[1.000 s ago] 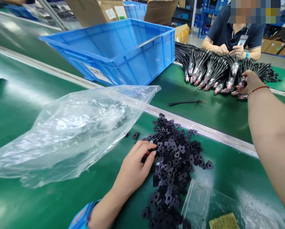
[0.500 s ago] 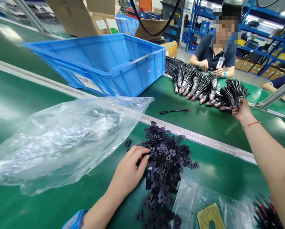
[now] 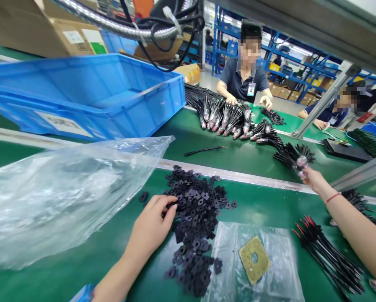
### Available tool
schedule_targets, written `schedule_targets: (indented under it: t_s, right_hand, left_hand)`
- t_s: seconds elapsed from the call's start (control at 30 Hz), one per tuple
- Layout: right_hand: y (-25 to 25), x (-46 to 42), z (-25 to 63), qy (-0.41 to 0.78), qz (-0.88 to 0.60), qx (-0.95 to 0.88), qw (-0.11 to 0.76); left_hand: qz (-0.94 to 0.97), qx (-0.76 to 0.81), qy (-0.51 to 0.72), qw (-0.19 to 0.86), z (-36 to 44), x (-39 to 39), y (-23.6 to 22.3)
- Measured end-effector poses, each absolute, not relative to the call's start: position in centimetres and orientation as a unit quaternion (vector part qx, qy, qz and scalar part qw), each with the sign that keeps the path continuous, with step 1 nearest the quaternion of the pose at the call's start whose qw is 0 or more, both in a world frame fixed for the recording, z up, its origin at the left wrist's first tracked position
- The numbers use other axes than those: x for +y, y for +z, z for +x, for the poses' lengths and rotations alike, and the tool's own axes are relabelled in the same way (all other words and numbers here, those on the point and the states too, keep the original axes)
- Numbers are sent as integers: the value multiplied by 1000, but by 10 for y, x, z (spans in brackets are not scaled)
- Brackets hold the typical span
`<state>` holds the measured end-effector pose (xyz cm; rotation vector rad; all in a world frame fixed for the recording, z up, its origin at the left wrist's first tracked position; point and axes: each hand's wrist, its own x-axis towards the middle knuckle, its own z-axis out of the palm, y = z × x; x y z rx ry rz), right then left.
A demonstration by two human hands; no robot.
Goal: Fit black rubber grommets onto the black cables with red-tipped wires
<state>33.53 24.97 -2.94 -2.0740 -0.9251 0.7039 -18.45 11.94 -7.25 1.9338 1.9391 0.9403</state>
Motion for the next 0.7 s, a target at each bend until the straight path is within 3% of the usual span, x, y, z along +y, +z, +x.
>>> schedule_targets:
  t_s: [0.17,0.4,0.7]
  right_hand:
    - [-23,236,357,212,-853,-413,241]
    - [-7,274,347,53,-845,-512,145]
    - [13,293,355,134,-736,-663,-31]
  left_hand:
    - [669,660,319,127,-189,123,-77]
    - [666,665,318,118,-188,125,-73]
    - [657,672,314,133,-192,125,-71]
